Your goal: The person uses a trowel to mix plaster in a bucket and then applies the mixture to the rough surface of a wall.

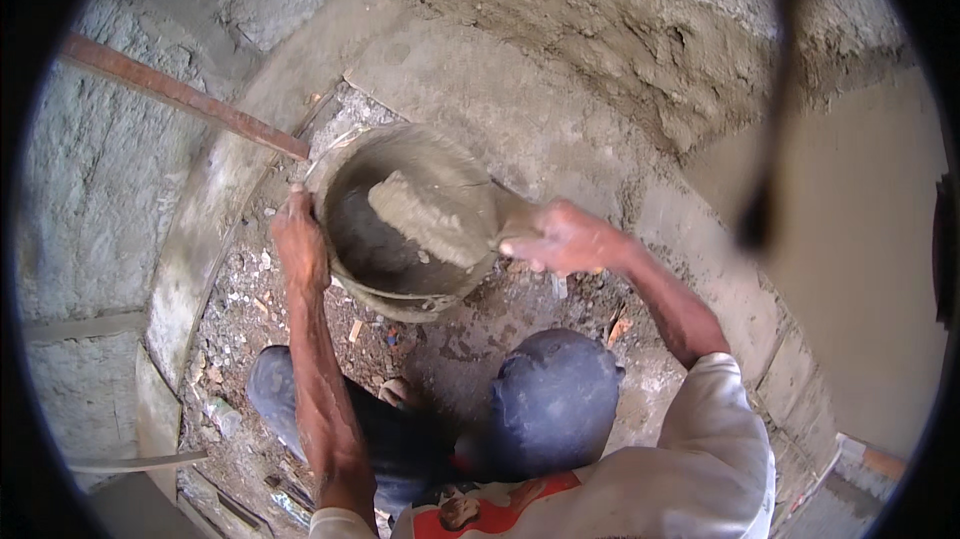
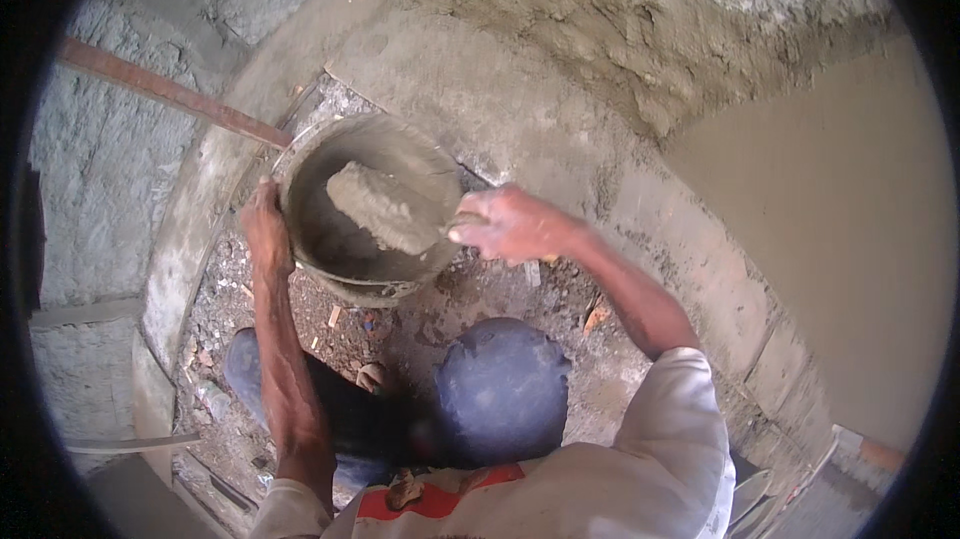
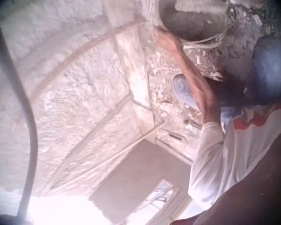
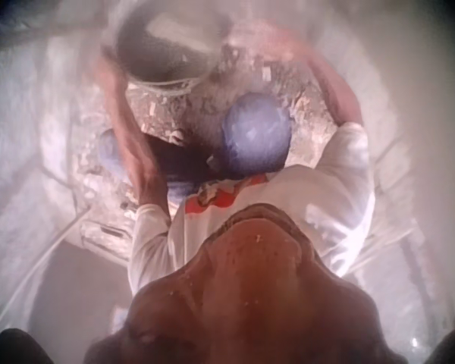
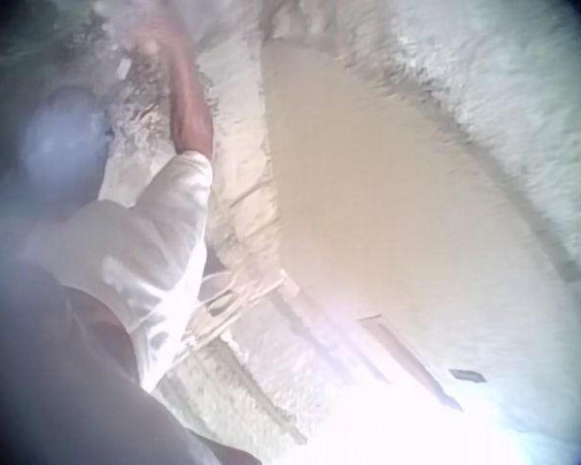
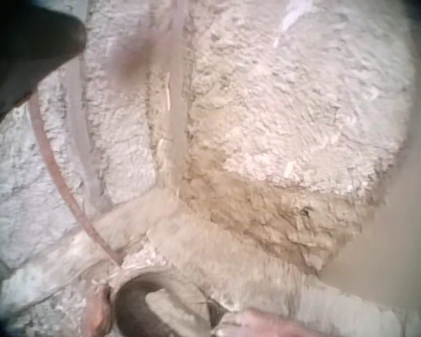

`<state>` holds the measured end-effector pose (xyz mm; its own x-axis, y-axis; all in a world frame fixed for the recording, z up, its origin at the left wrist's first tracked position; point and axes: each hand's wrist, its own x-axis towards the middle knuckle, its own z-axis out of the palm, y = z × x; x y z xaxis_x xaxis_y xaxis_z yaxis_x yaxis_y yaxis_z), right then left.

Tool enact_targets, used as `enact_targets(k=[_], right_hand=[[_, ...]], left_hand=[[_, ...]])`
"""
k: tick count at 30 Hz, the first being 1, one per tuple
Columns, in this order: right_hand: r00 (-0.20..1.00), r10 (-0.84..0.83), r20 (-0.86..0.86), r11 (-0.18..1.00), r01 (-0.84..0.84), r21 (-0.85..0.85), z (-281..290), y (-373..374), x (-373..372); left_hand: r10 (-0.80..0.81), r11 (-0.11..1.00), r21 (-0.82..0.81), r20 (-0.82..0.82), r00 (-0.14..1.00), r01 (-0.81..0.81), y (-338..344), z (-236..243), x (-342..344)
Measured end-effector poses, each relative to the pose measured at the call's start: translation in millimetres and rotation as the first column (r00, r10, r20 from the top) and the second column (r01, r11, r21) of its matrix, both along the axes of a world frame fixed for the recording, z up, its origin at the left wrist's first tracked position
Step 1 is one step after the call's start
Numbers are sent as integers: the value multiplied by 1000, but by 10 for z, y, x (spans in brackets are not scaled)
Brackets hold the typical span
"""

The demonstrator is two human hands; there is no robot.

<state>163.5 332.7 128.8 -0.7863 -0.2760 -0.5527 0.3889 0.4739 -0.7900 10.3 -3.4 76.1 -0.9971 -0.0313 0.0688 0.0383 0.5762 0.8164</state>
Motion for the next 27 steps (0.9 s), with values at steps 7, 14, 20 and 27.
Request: enact_targets(k=[7, 14, 20, 27], right_hand=[[792, -544, -276, 803, 587, 104, -587, 1781, -574], [521, -816, -248, 569, 800, -190, -410, 1123, 859], [756, -419, -503, 841, 532, 100, -1086, -116, 1146], [772, 118, -625, 652, 414, 635, -1766, -702, -33]], left_hand=[[75, 997, -33, -1, 997, -75, 137, 69, 2], [56, 998, 18, -8, 998, -56, 342, 163, 33], [-208, 971, 128, 42, 977, 201, 564, -178, -99], [-361, 917, 215, 97, 928, 335, 588, -268, -141]])
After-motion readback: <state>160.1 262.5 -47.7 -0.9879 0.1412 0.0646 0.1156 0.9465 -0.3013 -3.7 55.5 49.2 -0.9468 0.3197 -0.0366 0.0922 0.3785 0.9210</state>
